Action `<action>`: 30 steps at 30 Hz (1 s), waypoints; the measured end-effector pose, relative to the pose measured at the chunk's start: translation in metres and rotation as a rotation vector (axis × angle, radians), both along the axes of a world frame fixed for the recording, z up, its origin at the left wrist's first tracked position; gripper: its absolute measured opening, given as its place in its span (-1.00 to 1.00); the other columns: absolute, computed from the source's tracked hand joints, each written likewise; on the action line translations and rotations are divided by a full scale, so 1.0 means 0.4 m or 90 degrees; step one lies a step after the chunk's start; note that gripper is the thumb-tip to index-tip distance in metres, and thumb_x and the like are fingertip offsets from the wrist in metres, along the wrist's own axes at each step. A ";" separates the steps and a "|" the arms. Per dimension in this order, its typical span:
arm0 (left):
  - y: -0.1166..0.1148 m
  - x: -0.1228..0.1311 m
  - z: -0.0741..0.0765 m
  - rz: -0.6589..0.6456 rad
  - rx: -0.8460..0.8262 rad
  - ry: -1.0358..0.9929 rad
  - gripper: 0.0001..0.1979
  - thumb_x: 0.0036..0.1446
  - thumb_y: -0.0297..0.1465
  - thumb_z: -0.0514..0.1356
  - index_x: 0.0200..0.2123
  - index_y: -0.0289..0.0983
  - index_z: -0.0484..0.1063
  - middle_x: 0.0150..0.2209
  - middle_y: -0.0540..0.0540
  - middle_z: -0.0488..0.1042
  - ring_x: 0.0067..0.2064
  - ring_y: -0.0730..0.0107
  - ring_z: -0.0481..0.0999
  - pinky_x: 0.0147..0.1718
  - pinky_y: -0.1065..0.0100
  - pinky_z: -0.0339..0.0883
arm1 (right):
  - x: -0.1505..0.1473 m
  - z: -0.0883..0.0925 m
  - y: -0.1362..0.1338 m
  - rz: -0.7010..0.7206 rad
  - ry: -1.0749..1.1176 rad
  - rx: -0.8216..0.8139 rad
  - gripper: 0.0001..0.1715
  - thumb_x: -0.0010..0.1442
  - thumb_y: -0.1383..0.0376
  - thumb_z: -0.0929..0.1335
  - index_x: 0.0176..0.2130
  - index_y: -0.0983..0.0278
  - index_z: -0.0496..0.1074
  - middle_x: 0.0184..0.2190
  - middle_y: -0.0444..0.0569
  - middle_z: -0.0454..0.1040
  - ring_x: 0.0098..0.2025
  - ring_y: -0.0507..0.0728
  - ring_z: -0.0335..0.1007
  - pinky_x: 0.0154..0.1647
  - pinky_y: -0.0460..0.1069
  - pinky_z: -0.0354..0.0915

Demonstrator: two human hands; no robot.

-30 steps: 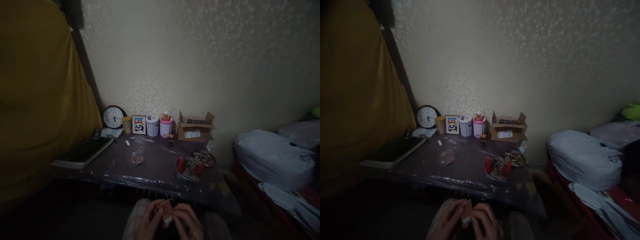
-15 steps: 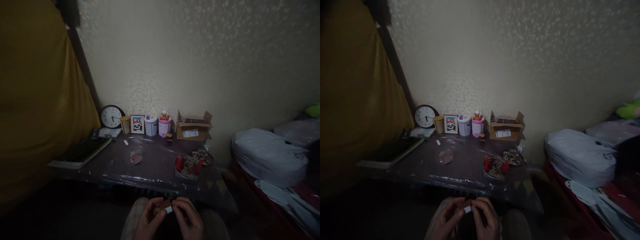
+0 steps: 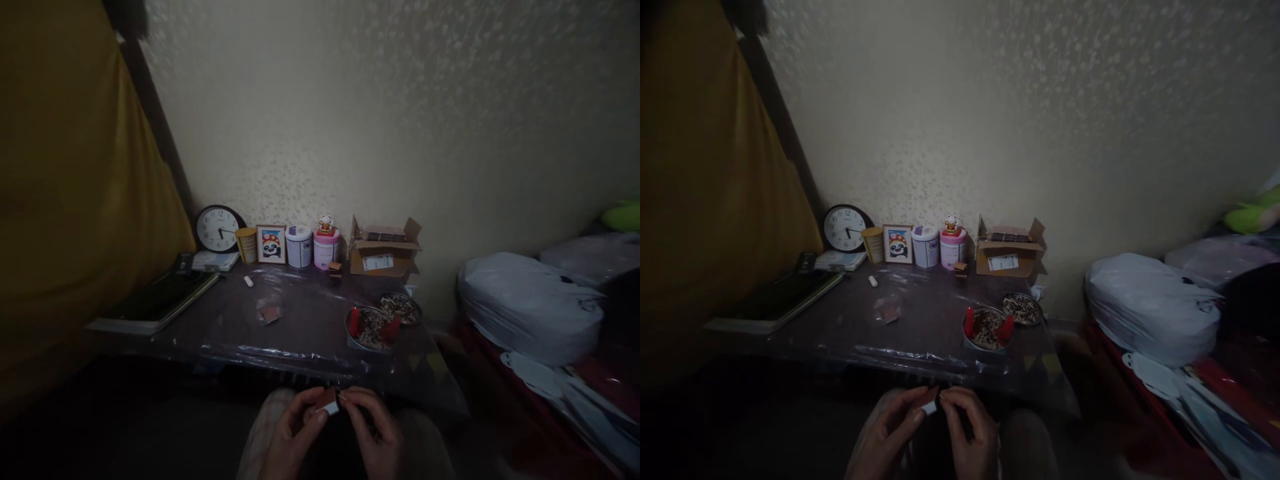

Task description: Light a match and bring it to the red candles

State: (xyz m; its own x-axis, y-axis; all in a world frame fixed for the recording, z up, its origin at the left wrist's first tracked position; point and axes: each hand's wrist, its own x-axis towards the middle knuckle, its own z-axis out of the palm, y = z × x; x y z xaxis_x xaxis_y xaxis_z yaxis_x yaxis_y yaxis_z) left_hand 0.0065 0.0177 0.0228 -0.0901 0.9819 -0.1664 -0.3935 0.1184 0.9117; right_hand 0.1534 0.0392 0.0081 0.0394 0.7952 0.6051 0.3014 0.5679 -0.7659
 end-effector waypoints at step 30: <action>-0.004 0.022 0.061 0.063 -0.040 -0.037 -0.73 -0.29 -0.25 0.39 -0.45 -0.21 0.50 -0.41 -0.04 0.59 -0.26 0.23 0.51 -0.23 0.34 0.33 | -0.002 0.007 -0.002 -0.033 -0.114 0.098 -0.82 0.20 0.38 0.28 -0.21 0.18 0.42 -0.31 -0.06 0.53 -0.26 0.06 0.49 -0.22 -0.08 0.43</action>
